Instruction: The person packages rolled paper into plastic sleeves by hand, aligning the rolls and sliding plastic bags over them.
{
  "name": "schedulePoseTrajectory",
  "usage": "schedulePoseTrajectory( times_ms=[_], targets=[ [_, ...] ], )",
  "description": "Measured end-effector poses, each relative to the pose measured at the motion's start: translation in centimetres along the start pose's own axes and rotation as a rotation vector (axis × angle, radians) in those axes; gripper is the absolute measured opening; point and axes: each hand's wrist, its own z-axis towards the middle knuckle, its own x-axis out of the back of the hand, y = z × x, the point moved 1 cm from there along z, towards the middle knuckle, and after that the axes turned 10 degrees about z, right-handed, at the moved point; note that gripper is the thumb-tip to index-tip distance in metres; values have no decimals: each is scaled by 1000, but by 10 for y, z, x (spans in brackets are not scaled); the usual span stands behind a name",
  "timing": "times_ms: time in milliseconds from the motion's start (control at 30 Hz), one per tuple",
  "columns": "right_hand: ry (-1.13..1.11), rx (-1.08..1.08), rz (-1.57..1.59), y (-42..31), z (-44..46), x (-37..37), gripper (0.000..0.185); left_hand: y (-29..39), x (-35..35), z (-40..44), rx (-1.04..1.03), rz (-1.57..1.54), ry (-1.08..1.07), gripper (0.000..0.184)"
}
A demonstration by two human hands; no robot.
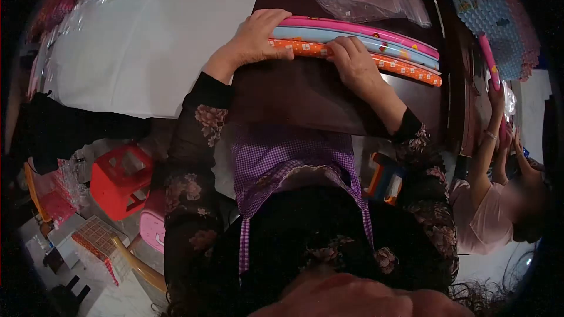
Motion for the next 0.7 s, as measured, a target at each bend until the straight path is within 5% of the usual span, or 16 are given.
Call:
schedulePoseTrajectory(
  times_ms=[233,333,567,700],
  targets=[
    [51,38,-36,-1,5,-2,42,6,9,1,42,4,-49,82],
    [42,63,-119,-7,30,7,81,6,11,4,57,-5,-81,80],
    [-117,11,-23,-7,63,-17,89,2,14,0,82,-46,-86,80],
    [-81,58,12,-7,66,-20,88,3,18,-2,242,-525,77,75]
  ],
)
